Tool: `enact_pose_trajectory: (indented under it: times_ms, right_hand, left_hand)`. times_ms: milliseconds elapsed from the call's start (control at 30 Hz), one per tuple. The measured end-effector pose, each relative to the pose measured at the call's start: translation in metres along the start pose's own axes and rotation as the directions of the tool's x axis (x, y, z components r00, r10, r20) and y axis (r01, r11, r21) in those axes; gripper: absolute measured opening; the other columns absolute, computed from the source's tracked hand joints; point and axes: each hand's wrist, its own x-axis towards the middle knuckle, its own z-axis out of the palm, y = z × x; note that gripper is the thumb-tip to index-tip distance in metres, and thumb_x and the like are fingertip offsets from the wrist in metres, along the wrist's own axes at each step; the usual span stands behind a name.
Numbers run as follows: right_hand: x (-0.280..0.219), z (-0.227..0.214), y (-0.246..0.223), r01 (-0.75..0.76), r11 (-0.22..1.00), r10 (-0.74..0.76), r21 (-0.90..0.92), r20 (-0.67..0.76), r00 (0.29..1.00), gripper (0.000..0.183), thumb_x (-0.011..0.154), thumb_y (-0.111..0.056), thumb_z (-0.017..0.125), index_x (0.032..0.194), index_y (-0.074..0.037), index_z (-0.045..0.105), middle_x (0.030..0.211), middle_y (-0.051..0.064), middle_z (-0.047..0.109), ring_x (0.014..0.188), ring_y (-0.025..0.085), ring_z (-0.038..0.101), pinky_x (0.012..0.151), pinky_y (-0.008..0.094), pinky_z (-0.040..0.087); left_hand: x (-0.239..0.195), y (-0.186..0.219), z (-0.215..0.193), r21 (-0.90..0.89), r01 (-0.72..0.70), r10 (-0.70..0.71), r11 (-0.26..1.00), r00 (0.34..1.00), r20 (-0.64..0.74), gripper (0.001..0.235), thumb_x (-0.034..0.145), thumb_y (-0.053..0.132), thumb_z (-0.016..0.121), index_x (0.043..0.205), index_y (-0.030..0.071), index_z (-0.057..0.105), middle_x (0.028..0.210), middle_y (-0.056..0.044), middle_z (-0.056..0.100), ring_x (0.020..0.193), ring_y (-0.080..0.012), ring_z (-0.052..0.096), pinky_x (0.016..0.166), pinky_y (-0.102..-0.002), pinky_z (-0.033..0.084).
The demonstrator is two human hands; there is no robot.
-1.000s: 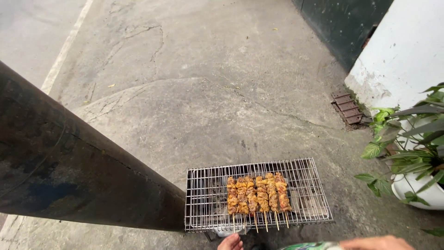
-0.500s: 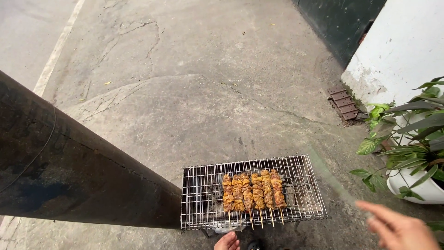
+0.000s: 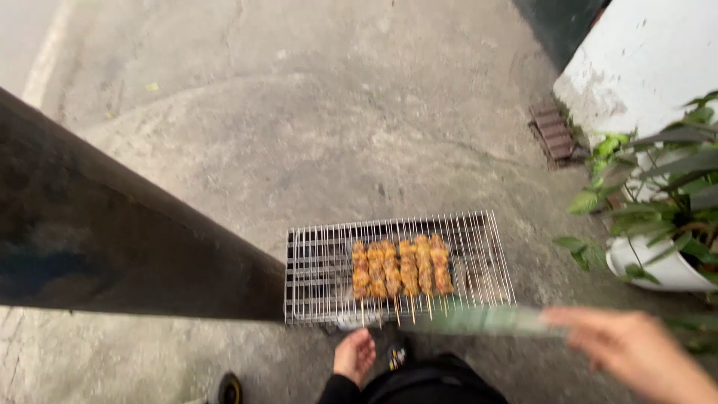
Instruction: Grilling meat skewers on a charcoal grill while fanning to maintain heat.
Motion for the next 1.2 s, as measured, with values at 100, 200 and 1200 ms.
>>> enact_pose_trajectory:
  times_ms: [100, 200, 1200]
  right_hand:
    - [-0.028, -0.017, -0.015, 0.017, 0.955, 0.165, 0.298, -0.576, 0.800, 0.046, 0.101, -0.018, 0.065, 0.142, -0.036, 0.077, 0.077, 0.000, 0.083, 0.056, 0.016, 0.069, 0.075, 0.027, 0.050]
    - [-0.030, -0.007, -0.033, 0.016, 0.977, 0.084, 0.211, -0.454, 0.887, 0.049, 0.090, -0.022, 0.071, 0.134, -0.043, 0.078, 0.087, -0.007, 0.089, 0.054, 0.016, 0.064, 0.067, 0.027, 0.052]
    - [-0.035, -0.011, -0.042, 0.038, 0.996, -0.043, -0.078, -0.057, 0.997, 0.045, 0.090, -0.041, 0.069, 0.131, -0.059, 0.072, 0.092, -0.023, 0.093, 0.054, 0.002, 0.076, 0.073, 0.021, 0.064]
  left_hand:
    - [-0.035, 0.013, 0.007, 0.049, -0.008, 0.007, 0.999, 0.999, 0.031, 0.028, 0.094, 0.008, 0.075, 0.120, 0.000, 0.073, 0.083, -0.012, 0.073, 0.075, -0.0234, 0.069, 0.067, -0.035, 0.058]
    - [-0.026, 0.009, 0.003, 0.031, -0.014, 0.013, 0.999, 0.999, 0.040, 0.024, 0.093, 0.008, 0.075, 0.116, 0.002, 0.072, 0.082, -0.009, 0.072, 0.072, -0.0201, 0.068, 0.064, -0.032, 0.056]
    - [-0.003, -0.017, 0.012, 0.104, 0.075, -0.080, 0.992, 0.996, 0.041, 0.020, 0.091, 0.008, 0.079, 0.110, 0.011, 0.073, 0.085, -0.004, 0.074, 0.074, -0.0176, 0.072, 0.065, -0.030, 0.058]
